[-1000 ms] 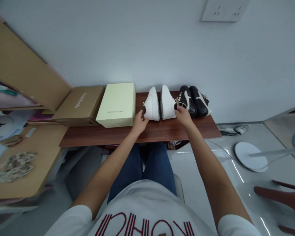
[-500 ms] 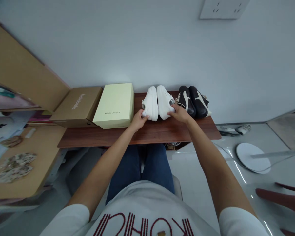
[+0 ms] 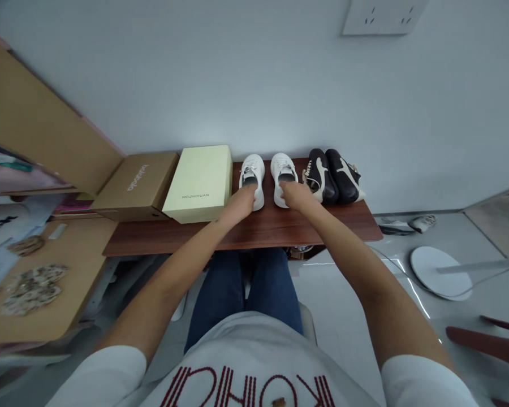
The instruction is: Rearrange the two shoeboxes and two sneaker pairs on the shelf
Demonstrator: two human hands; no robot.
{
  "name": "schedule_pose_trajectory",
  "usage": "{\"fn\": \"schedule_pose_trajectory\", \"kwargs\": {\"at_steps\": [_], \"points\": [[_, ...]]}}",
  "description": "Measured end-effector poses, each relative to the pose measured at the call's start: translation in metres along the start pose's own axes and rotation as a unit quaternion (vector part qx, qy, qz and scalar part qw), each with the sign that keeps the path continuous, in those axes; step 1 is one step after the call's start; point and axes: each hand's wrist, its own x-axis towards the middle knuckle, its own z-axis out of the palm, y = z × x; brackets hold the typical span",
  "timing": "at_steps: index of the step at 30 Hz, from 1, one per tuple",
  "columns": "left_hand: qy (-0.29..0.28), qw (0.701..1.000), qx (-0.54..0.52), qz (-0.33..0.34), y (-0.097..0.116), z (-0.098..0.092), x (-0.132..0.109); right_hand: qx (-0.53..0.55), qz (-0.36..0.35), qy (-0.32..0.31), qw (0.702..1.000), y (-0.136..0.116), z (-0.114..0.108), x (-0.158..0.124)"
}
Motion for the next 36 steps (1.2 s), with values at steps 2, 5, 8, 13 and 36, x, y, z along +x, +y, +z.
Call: {"fn": "schedule_pose_trajectory", "kwargs": {"at_steps": [2, 5, 8, 13, 36], "points": [[-0.006, 1.000, 0.006, -0.005, 0.002, -0.002, -0.001, -0.010, -0.005, -0.006, 1.000, -0.005, -0.002, 0.001], [-0.012, 1.000, 0.012, -0.017, 0.006, -0.007, 0.000, -0.015, -0.009, -0.009, 1.000, -0.013, -0.006, 0.004], [-0.016, 0.999, 0.027, -0.028, 0.009, -0.010, 0.005, -0.021, -0.008, -0.015, 1.000, -0.020, -0.009, 0.008], [-0.018, 0.998, 0.052, -0.040, 0.005, -0.008, 0.015, -0.020, -0.010, -0.012, 1.000, -0.028, -0.010, 0.018], [0.079, 0.981, -0.102, 0.145, 0.083, 0.040, 0.040, 0.116, 0.050, 0.146, 0.981, 0.078, -0.025, -0.011]]}}
